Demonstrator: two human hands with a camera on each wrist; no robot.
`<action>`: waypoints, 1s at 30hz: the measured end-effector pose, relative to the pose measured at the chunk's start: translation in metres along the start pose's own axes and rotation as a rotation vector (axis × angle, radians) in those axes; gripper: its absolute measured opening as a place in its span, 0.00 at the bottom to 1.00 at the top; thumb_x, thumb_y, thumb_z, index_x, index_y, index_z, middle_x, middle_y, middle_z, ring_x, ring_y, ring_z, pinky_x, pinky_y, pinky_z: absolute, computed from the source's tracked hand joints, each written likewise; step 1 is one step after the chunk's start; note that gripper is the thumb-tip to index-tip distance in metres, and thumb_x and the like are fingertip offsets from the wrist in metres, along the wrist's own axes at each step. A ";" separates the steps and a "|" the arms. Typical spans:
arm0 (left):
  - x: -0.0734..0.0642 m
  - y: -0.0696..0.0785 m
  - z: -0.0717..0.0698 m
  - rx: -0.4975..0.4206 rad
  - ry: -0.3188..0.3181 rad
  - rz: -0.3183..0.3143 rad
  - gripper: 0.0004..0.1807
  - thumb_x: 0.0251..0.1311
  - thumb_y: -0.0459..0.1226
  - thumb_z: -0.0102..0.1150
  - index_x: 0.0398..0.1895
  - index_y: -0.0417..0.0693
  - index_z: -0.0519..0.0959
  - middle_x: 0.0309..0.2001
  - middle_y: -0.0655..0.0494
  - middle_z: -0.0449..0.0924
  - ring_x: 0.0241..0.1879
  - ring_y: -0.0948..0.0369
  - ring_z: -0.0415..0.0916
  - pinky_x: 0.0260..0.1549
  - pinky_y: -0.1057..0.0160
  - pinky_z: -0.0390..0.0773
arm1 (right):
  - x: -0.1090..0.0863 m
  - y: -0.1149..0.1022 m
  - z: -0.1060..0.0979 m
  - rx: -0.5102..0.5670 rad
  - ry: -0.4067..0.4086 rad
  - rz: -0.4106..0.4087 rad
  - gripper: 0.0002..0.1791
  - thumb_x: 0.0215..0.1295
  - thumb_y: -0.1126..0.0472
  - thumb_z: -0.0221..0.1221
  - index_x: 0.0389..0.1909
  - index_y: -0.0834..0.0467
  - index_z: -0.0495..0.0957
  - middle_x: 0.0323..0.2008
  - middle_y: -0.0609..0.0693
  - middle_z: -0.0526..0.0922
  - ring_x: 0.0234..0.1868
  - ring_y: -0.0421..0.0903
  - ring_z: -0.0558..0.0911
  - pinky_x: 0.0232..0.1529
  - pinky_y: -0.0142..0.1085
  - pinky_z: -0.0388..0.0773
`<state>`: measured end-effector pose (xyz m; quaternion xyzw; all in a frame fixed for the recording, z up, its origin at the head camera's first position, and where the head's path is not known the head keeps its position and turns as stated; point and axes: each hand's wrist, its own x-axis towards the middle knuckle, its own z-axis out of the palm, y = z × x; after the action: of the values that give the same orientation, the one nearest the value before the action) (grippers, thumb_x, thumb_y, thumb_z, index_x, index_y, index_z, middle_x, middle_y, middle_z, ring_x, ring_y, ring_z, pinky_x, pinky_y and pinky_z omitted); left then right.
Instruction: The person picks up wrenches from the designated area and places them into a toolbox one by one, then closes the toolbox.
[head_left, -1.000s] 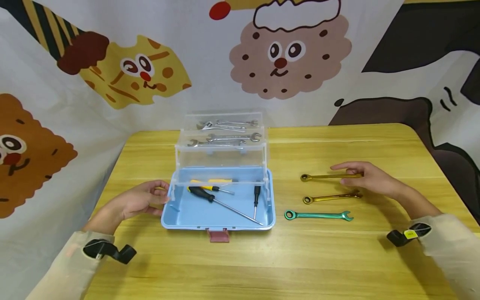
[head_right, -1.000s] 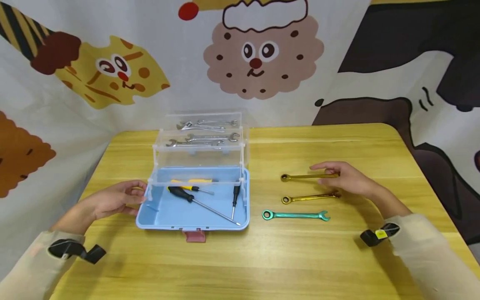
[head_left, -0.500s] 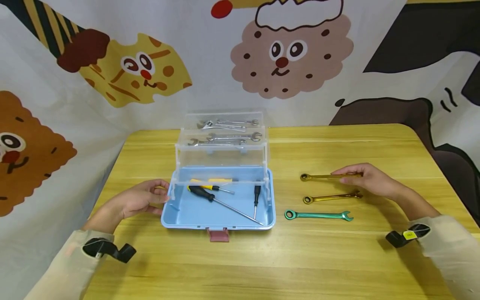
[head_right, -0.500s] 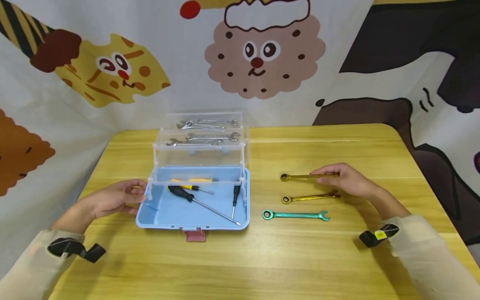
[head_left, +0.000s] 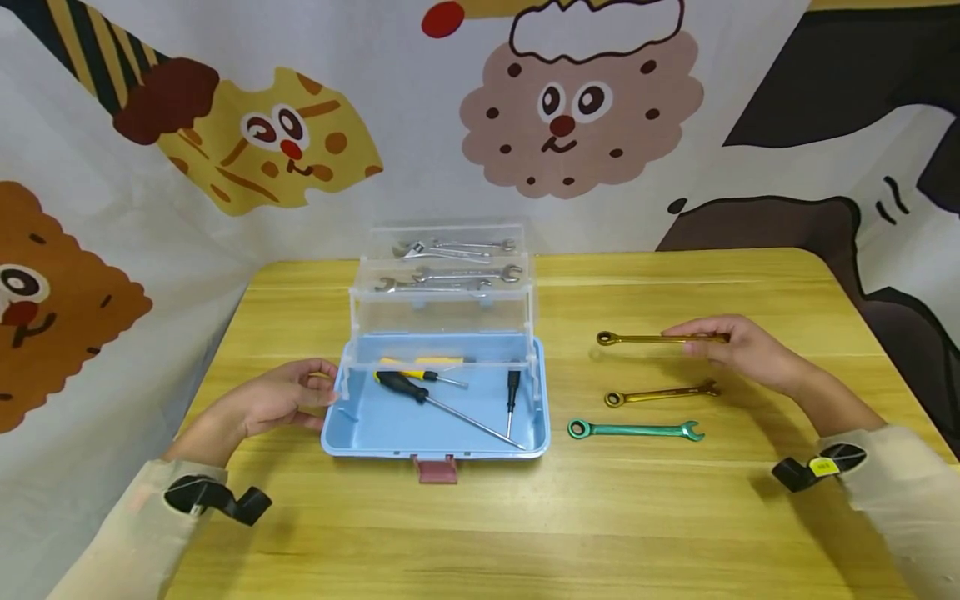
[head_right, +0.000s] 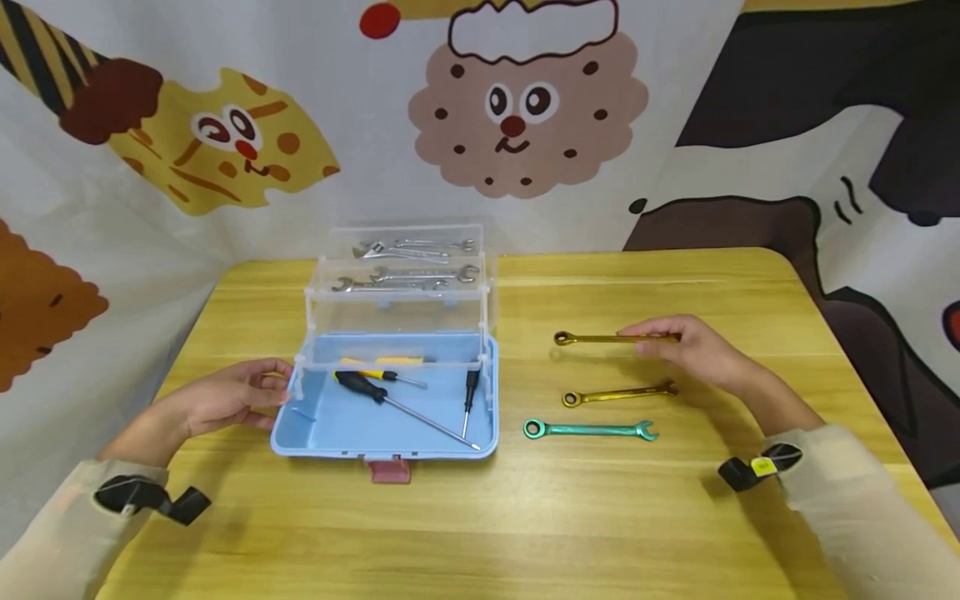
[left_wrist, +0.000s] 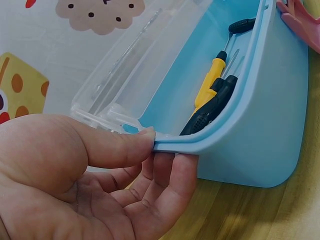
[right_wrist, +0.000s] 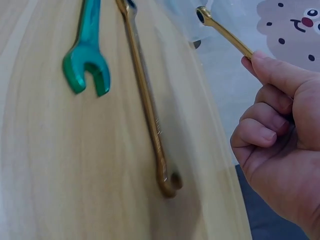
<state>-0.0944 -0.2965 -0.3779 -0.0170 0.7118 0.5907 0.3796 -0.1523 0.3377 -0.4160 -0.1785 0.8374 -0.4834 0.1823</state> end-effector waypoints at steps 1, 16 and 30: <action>0.000 0.000 0.000 0.000 0.000 0.000 0.16 0.73 0.29 0.53 0.58 0.32 0.62 0.44 0.50 0.78 0.44 0.57 0.81 0.45 0.55 0.85 | 0.001 -0.002 0.000 0.000 -0.002 -0.008 0.17 0.77 0.63 0.56 0.62 0.63 0.79 0.22 0.48 0.67 0.16 0.46 0.60 0.18 0.45 0.64; 0.000 -0.001 0.000 0.005 0.010 -0.002 0.17 0.73 0.29 0.53 0.58 0.31 0.62 0.44 0.51 0.77 0.44 0.57 0.80 0.46 0.55 0.85 | 0.008 -0.031 0.004 0.075 -0.016 -0.044 0.16 0.76 0.65 0.56 0.61 0.60 0.80 0.22 0.48 0.65 0.20 0.49 0.62 0.21 0.41 0.66; 0.000 -0.001 0.000 -0.002 0.007 0.006 0.16 0.73 0.29 0.53 0.57 0.32 0.62 0.43 0.51 0.77 0.44 0.56 0.81 0.45 0.54 0.85 | 0.020 -0.063 0.025 0.150 -0.019 -0.128 0.16 0.75 0.67 0.56 0.60 0.63 0.80 0.18 0.48 0.54 0.17 0.50 0.53 0.19 0.42 0.56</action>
<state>-0.0939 -0.2969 -0.3793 -0.0173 0.7126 0.5925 0.3753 -0.1498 0.2801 -0.3751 -0.2220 0.7840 -0.5537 0.1717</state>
